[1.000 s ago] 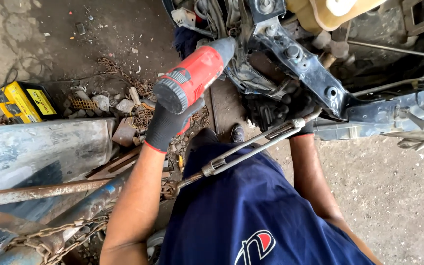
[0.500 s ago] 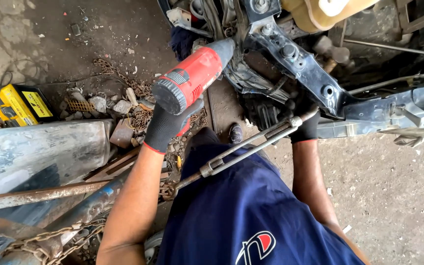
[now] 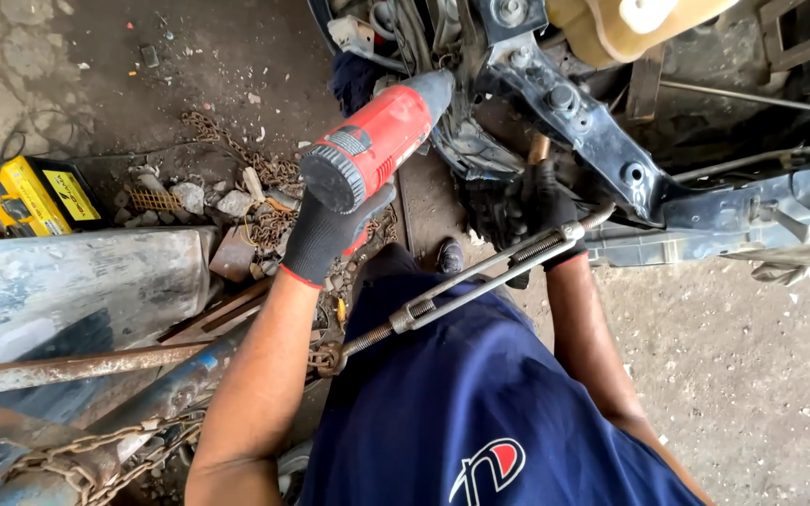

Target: Straightening a car's front frame using a heat gun, hammer, and tensioning tools.

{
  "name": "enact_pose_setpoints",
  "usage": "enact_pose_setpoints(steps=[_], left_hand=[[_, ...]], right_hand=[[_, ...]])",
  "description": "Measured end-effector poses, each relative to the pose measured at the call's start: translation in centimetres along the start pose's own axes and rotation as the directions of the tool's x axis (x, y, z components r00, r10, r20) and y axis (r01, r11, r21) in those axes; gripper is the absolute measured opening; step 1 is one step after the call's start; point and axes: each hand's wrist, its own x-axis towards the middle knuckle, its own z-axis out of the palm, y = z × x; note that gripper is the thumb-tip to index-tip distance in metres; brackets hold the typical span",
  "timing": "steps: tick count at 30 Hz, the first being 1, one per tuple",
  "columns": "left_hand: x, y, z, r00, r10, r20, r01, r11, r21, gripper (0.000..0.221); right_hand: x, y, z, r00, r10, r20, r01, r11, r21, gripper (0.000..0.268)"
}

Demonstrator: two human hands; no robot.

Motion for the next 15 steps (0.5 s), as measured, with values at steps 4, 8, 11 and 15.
enact_pose_setpoints(steps=[4,8,11,15], left_hand=[[-0.1,-2.1,0.6,0.994,0.096,0.042,-0.1,0.989,0.11,0.069],[-0.1,-0.4,0.2,0.998,0.003,0.07,-0.006,0.999,0.041,0.066],[0.0,-0.2,0.3,0.996,0.035,0.083,-0.037,0.999,0.03,0.063],[0.3,0.5,0.3,0.994,-0.051,0.097,0.052,0.999,-0.013,0.061]], right_hand=[[0.7,0.8,-0.6,0.999,0.048,0.017,-0.049,0.995,0.087,0.059],[0.8,1.7,-0.9,0.996,0.084,0.029,-0.087,0.985,0.148,0.058],[0.6,2.2,-1.0,0.993,0.112,0.045,-0.118,0.971,0.21,0.057],[0.8,2.2,-3.3,0.992,0.113,0.055,-0.124,0.945,0.303,0.055]])
